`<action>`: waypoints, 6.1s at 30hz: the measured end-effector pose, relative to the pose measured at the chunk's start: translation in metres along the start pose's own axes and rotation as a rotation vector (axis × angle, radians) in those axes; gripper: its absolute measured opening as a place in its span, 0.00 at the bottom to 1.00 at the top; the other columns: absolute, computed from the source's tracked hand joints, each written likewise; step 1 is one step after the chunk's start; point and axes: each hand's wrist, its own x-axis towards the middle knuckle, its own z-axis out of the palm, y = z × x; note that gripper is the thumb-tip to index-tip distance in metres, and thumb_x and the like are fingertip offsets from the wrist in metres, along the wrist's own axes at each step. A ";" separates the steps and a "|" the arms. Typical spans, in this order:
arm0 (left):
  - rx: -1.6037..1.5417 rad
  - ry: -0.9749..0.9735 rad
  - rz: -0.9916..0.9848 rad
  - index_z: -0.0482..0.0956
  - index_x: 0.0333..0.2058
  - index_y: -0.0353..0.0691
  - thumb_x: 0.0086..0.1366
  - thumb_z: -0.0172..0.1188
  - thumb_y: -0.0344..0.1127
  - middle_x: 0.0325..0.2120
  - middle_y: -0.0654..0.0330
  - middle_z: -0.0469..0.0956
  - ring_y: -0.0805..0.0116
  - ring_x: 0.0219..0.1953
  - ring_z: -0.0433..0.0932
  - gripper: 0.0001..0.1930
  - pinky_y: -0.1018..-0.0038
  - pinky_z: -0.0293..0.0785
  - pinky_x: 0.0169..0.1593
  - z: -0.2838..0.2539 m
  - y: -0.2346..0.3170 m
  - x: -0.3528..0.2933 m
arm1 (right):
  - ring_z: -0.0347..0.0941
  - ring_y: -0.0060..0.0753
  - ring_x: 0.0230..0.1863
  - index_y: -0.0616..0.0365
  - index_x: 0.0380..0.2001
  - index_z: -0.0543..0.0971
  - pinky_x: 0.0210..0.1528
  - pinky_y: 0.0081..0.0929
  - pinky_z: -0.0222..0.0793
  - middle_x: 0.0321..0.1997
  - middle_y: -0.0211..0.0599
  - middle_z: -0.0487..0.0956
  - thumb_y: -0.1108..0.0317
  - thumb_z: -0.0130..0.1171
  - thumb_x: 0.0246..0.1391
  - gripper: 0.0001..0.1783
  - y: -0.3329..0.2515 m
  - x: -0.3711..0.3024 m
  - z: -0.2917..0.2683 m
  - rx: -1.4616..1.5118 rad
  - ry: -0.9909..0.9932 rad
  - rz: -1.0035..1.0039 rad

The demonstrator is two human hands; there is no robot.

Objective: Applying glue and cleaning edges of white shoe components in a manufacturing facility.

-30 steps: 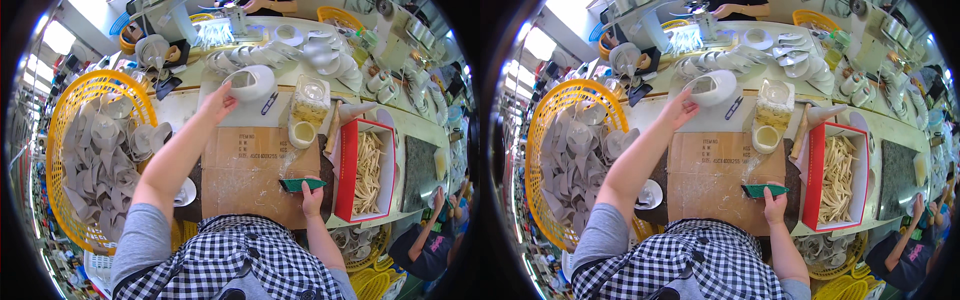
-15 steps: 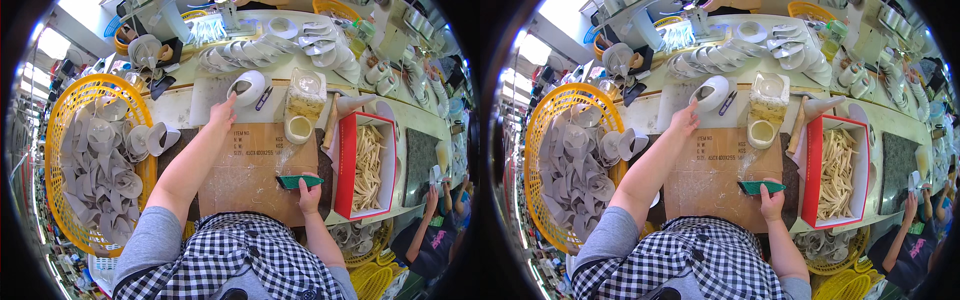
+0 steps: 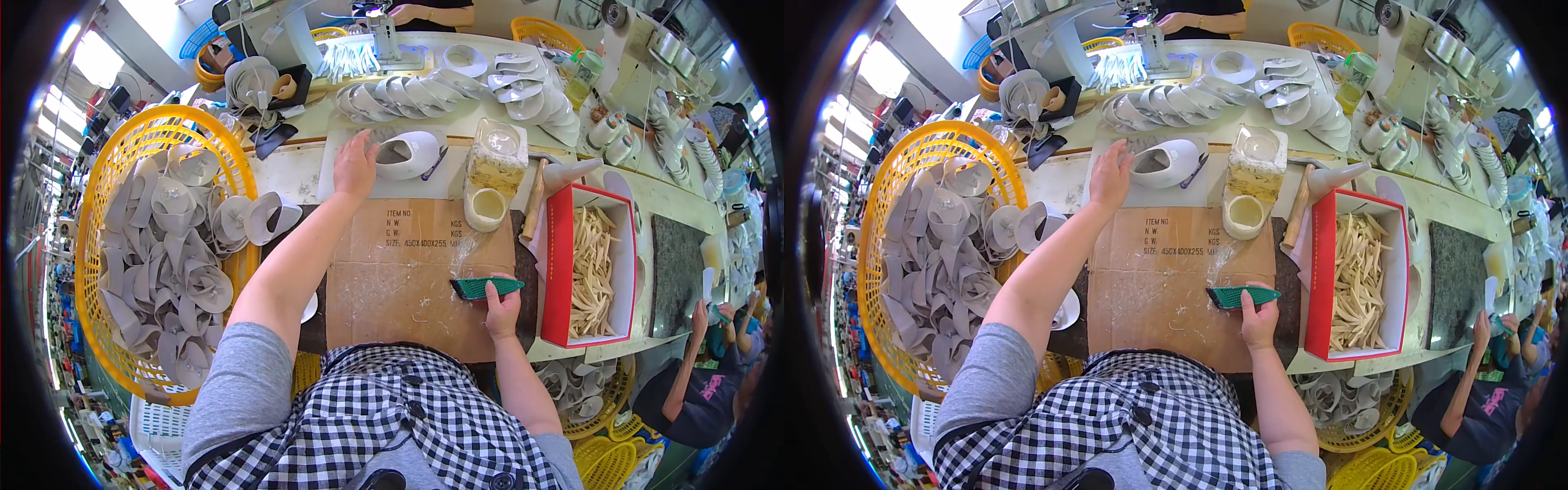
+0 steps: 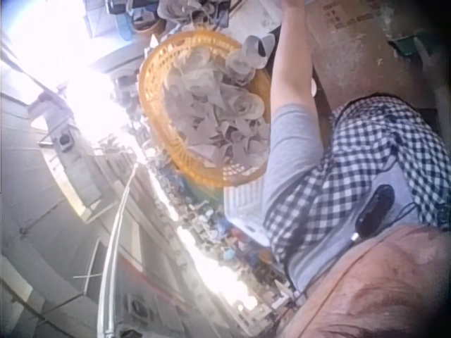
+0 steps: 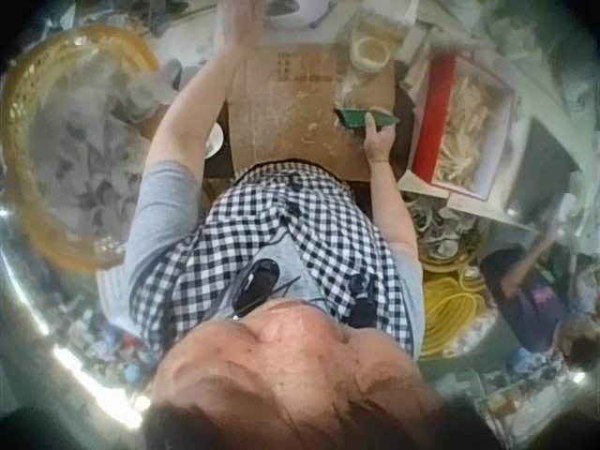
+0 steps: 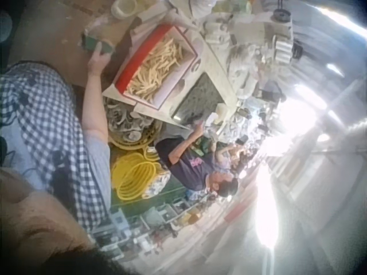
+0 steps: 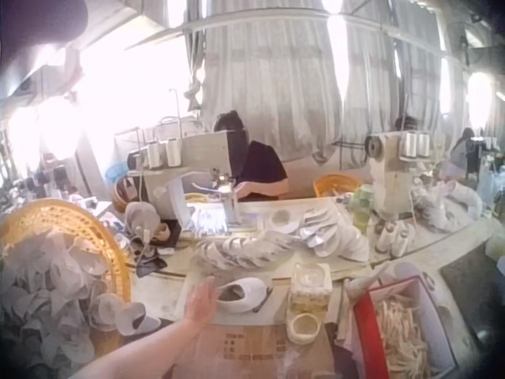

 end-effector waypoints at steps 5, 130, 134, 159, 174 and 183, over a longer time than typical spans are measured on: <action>0.086 -0.763 0.080 0.70 0.40 0.40 0.51 0.65 0.41 0.36 0.55 0.71 0.53 0.43 0.70 0.20 0.63 0.67 0.46 -0.018 0.050 -0.063 | 0.71 0.22 0.35 0.60 0.43 0.68 0.35 0.20 0.73 0.37 0.33 0.72 0.72 0.54 0.56 0.12 0.003 0.004 -0.006 0.032 0.033 0.021; -1.285 -0.414 -1.225 0.65 0.47 0.39 0.66 0.48 0.37 0.25 0.60 0.72 0.71 0.24 0.73 0.13 0.72 0.73 0.31 -0.152 -0.012 -0.146 | 0.72 0.21 0.29 0.58 0.47 0.68 0.33 0.17 0.71 0.34 0.33 0.74 0.69 0.50 0.59 0.14 -0.103 0.059 0.051 -0.434 0.102 -0.349; -1.149 -0.516 -1.094 0.64 0.50 0.36 0.65 0.49 0.33 0.30 0.61 0.72 0.70 0.31 0.73 0.16 0.73 0.72 0.38 -0.138 0.007 -0.107 | 0.73 0.26 0.36 0.59 0.43 0.72 0.39 0.20 0.69 0.36 0.36 0.75 0.75 0.53 0.55 0.11 -0.101 0.095 0.047 -0.512 0.130 -0.313; -0.820 -0.505 -0.972 0.69 0.48 0.35 0.60 0.51 0.30 0.38 0.61 0.75 0.74 0.38 0.73 0.17 0.75 0.70 0.43 -0.078 0.003 -0.109 | 0.74 0.29 0.34 0.58 0.40 0.69 0.32 0.26 0.73 0.34 0.37 0.73 0.71 0.51 0.56 0.08 -0.014 0.041 0.151 -0.157 -0.214 -0.071; -1.041 -0.508 -0.920 0.67 0.45 0.35 0.58 0.53 0.30 0.38 0.61 0.72 0.73 0.37 0.73 0.15 0.76 0.69 0.43 -0.103 0.015 -0.118 | 0.73 0.57 0.34 0.58 0.39 0.70 0.34 0.41 0.68 0.31 0.51 0.76 0.73 0.50 0.52 0.10 -0.027 -0.001 0.159 -0.634 -0.466 -0.083; -0.726 -0.512 -0.456 0.67 0.43 0.36 0.57 0.57 0.36 0.36 0.60 0.72 0.73 0.39 0.71 0.17 0.75 0.68 0.43 -0.112 0.045 -0.078 | 0.72 0.53 0.35 0.58 0.39 0.72 0.36 0.40 0.68 0.33 0.48 0.75 0.72 0.52 0.52 0.10 -0.053 0.063 0.170 -0.635 -0.311 -0.646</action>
